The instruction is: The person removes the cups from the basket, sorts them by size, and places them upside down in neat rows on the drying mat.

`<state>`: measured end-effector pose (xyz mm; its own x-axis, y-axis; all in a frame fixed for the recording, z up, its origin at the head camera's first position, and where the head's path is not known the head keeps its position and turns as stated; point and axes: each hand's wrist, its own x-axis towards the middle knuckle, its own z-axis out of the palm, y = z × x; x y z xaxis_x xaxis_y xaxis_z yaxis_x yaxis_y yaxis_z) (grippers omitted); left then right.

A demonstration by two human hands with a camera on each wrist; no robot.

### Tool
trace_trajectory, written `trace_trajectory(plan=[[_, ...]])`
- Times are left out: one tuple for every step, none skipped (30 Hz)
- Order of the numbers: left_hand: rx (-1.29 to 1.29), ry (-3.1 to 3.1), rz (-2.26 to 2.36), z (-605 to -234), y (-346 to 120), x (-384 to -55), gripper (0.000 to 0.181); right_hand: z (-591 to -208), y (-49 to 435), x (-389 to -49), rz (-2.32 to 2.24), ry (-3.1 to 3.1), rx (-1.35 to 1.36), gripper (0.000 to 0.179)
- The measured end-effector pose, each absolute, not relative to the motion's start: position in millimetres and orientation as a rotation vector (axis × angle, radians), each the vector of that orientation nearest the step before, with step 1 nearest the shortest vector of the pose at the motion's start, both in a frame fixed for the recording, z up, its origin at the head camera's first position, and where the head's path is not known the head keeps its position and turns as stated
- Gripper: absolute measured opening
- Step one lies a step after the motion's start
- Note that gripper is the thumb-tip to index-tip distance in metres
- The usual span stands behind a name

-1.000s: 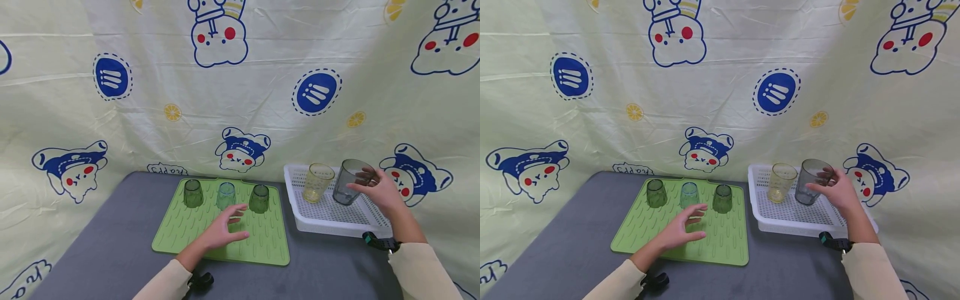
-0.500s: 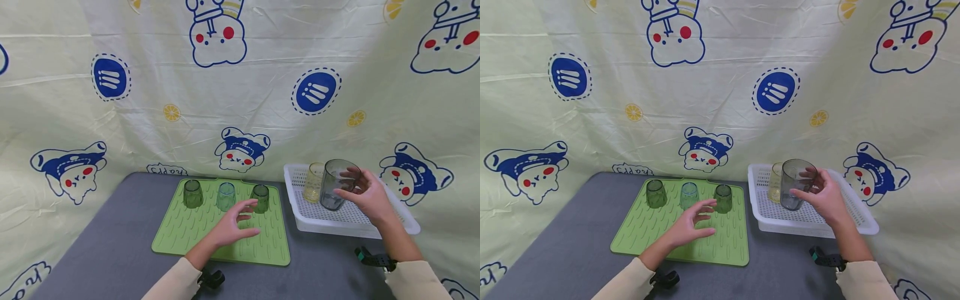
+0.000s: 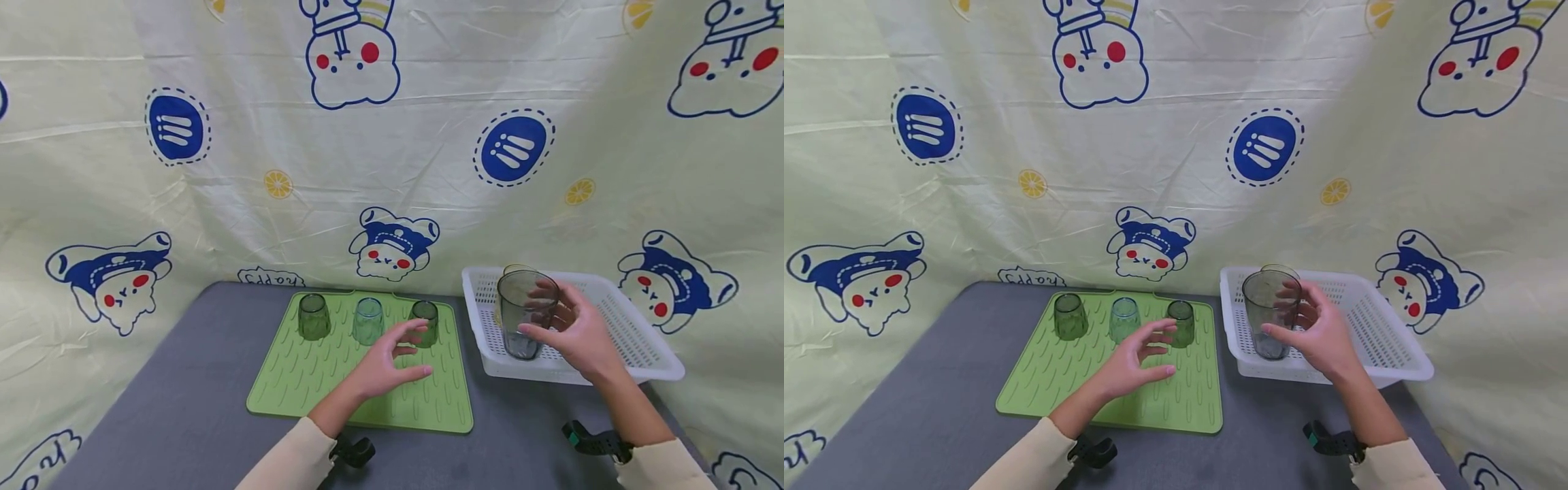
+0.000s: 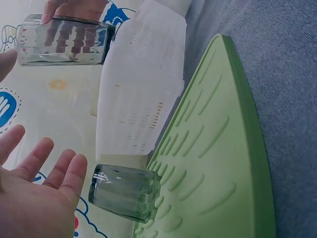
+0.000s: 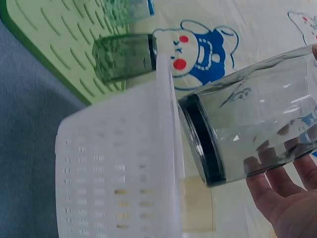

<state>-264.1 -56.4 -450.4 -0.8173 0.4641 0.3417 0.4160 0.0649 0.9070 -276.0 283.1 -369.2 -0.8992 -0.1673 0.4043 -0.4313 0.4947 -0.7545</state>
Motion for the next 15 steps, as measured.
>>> trace_trajectory(plan=[[0.937, 2.264, 1.904, -449, -56, -264, 0.071, -369, 281, -275, 1.357, -2.464, 0.517, 0.073], [0.94, 2.263, 1.904, -449, -55, -264, 0.071, -369, 278, -273, 1.35, -2.461, 0.52, 0.073], [0.935, 2.262, 1.902, -448, -55, -263, 0.071, -369, 276, -272, 1.343, -2.461, 0.529, 0.073], [0.936, 2.262, 1.901, -447, -54, -263, 0.071, -369, 273, -271, 1.341, -2.459, 0.535, 0.073], [0.936, 2.259, 1.9, -446, -53, -263, 0.071, -369, 271, -269, 1.337, -2.454, 0.547, 0.073], [0.931, 2.255, 1.9, -445, -53, -262, 0.071, -369, 269, -268, 1.329, -2.451, 0.556, 0.073], [0.931, 2.25, 1.902, -445, -52, -262, 0.071, -369, 266, -266, 1.326, -2.447, 0.565, 0.073], [0.93, 2.243, 1.906, -444, -52, -261, 0.071, -370, 264, -265, 1.323, -2.442, 0.576, 0.074], [0.922, 2.237, 1.907, -444, -52, -261, 0.071, -370, 262, -264, 1.315, -2.445, 0.591, 0.074], [0.919, 2.231, 1.911, -444, -51, -261, 0.071, -370, 260, -262, 1.308, -2.446, 0.599, 0.075], [0.913, 2.222, 1.916, -443, -51, -260, 0.071, -371, 258, -261, 1.304, -2.444, 0.611, 0.075], [0.911, 2.215, 1.923, -443, -51, -259, 0.071, -371, 256, -260, 1.3, -2.446, 0.618, 0.076], [0.91, 2.208, 1.929, -442, -50, -259, 0.071, -371, 254, -259, 1.295, -2.449, 0.627, 0.076], [0.904, 2.205, 1.932, -441, -50, -258, 0.071, -371, 252, -258, 1.295, -2.45, 0.638, 0.076], [0.899, 2.203, 1.934, -441, -50, -258, 0.071, -371, 250, -257, 1.286, -2.452, 0.646, 0.076]])
